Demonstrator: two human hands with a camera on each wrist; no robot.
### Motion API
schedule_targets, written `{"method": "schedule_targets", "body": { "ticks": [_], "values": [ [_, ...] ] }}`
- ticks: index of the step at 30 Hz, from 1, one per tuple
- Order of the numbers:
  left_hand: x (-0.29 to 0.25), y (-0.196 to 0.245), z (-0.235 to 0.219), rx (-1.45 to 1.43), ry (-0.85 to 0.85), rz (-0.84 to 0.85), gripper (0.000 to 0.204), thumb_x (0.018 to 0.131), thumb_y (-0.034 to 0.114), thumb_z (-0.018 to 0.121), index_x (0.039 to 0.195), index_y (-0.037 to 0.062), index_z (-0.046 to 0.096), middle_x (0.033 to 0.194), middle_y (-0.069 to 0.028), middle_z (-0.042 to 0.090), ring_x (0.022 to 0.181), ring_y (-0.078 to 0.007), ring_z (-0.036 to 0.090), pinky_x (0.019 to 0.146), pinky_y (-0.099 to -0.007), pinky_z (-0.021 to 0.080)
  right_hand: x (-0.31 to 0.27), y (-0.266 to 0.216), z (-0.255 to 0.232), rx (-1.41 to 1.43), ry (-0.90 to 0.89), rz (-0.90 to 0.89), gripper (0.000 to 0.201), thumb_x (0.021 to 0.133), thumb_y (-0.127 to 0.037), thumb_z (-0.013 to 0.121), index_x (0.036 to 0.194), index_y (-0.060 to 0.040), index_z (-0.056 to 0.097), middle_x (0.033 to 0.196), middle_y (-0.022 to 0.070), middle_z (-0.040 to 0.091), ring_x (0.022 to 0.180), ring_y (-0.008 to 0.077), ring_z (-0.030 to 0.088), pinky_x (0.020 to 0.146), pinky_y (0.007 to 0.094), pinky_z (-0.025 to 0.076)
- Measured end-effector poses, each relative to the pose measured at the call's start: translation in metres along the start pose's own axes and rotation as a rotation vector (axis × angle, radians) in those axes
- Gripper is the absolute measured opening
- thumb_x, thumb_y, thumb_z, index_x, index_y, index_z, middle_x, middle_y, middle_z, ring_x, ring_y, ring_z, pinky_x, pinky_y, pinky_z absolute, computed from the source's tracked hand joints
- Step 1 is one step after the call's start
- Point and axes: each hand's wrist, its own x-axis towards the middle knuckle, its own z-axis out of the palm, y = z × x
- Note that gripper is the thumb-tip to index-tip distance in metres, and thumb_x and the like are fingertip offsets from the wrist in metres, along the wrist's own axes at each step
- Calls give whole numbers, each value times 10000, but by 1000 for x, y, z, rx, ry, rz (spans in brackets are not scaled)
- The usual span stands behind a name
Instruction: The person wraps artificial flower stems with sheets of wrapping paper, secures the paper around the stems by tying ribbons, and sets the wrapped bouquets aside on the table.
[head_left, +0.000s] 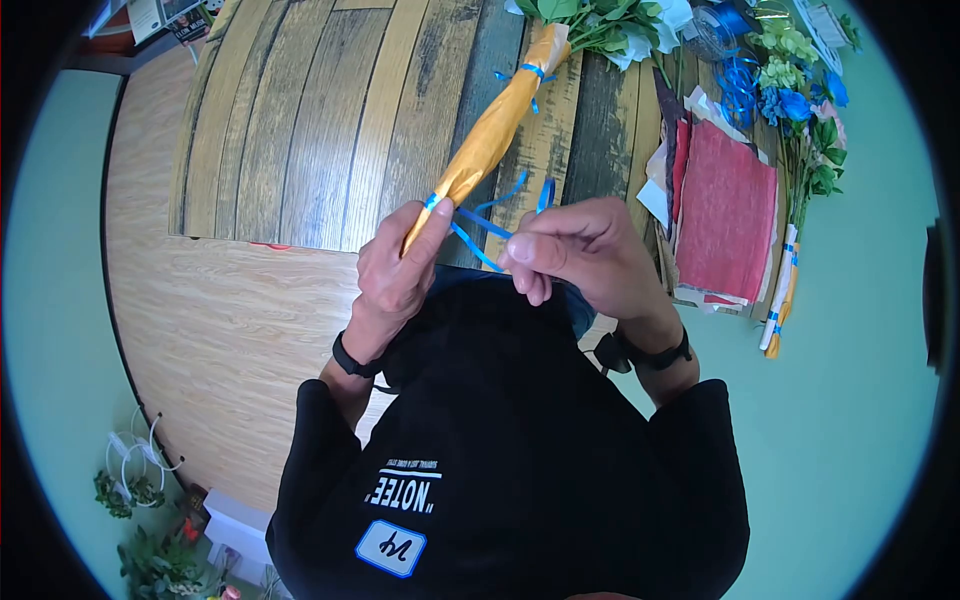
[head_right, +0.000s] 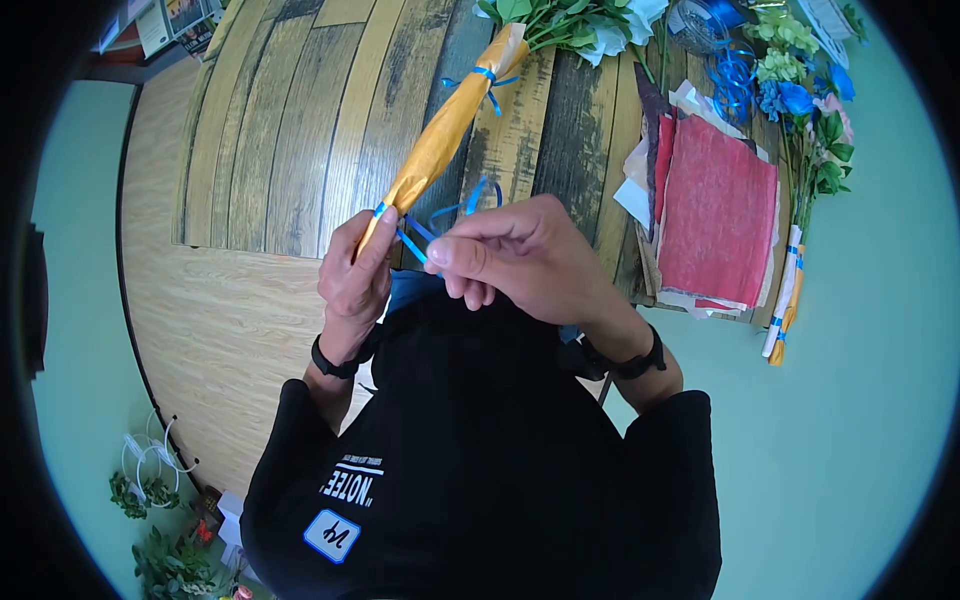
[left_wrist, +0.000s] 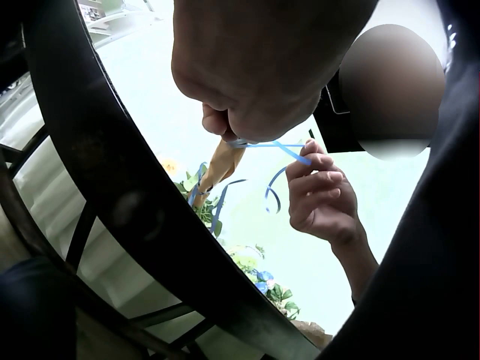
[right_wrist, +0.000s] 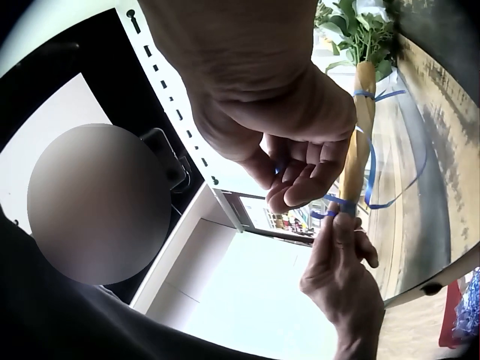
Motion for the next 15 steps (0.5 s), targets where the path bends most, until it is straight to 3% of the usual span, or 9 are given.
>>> {"method": "schedule_targets", "body": {
  "ticks": [4, 6, 15],
  "values": [
    [-4, -4, 1, -30, -43, 93, 554, 725, -132, 691, 1253, 36, 692, 970, -177, 636, 702, -258, 654, 554, -328, 537, 8, -10, 8, -13, -70, 21, 247, 988, -200, 669, 922, 21, 755, 692, 44, 682, 563, 71, 619, 510, 204, 475],
    [-7, -5, 1, -70, -90, 116, 578, 721, -113, 692, 1281, 30, 672, 970, -176, 635, 704, -257, 650, 553, -326, 538, 16, -15, 11, 11, -146, 17, 260, 1000, -159, 639, 923, 72, 732, 688, 88, 675, 536, 100, 619, 492, 218, 480],
    [-10, -16, 1, -97, -122, 222, 545, 734, -23, 702, 1276, 24, 669, 990, -181, 645, 728, -262, 651, 582, -336, 547, 49, -24, 10, 164, -154, 63, 278, 984, -211, 662, 916, 47, 739, 687, 56, 659, 487, 83, 578, 450, 205, 445]
  ]
}}
